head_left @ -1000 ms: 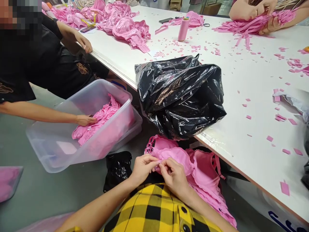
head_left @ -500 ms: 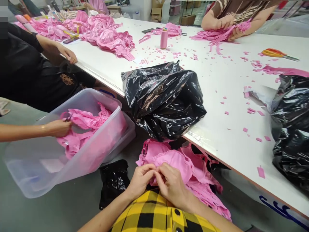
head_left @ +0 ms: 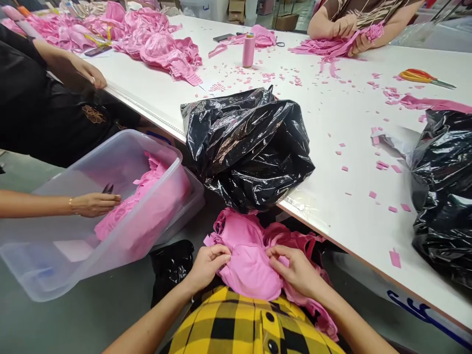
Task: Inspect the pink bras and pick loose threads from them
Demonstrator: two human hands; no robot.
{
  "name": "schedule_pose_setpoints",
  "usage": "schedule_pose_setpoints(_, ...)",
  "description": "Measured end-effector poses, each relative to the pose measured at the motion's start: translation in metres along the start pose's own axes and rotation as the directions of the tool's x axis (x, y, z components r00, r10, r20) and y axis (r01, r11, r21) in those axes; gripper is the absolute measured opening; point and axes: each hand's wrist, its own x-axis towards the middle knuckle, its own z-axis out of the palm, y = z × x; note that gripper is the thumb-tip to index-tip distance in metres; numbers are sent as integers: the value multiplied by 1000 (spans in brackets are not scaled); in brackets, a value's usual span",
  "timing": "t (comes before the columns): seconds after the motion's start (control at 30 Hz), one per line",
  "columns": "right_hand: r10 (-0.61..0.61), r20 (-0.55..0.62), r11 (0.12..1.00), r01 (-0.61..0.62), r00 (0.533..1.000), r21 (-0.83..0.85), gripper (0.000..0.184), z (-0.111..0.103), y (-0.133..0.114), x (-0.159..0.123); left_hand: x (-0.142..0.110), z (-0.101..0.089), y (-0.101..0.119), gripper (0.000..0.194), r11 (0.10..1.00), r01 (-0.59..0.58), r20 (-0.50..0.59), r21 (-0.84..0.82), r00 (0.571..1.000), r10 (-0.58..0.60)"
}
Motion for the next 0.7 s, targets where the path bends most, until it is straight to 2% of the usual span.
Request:
schedule_pose_setpoints(0.1, -19, -17, 999, 20, 1000, 38, 22, 1, -4, -2, 2, -5, 9, 13, 994, -32, 148, 105, 989, 16)
schedule_pose_setpoints(0.13, -30, -19, 1000, 30, 999, 4, 22, 2, -5, -1, 3, -6, 11, 14, 992, -35, 183, 122, 983, 12)
schedule_pose_setpoints(0.23, -11, 69, 988, 21, 998, -152, 42, 2, -8, 11, 7, -6, 15, 15, 989, -37, 239, 145, 971, 2)
schedule_pose_setpoints(0.3, -5, 146, 974, 38, 989, -224, 35, 1, -10, 22, 10, -6, 15, 14, 983, -57, 264, 175, 964, 9)
schedule_pose_setpoints(0.4, -109, 220, 969, 153, 969, -193, 20, -2, -15, 35, 10, -7, 13, 14, 962, -121, 285, 244, 957, 48)
schedule_pose_setpoints(0.53, -147, 225, 957, 195, 963, -213, 26, -2, -19, 40, 10, -11, 8, 17, 932, -185, 311, 313, 947, 84)
schedule_pose_setpoints(0.63, -166, 296, 950, 233, 941, -208, 12, 5, -17, 41, 13, -14, 2, 17, 906, -231, 363, 355, 927, 94)
schedule_pose_setpoints(0.7, -152, 310, 969, 203, 938, -139, 21, 11, -15, 43, 14, -16, -2, 17, 884, -282, 395, 372, 910, 124)
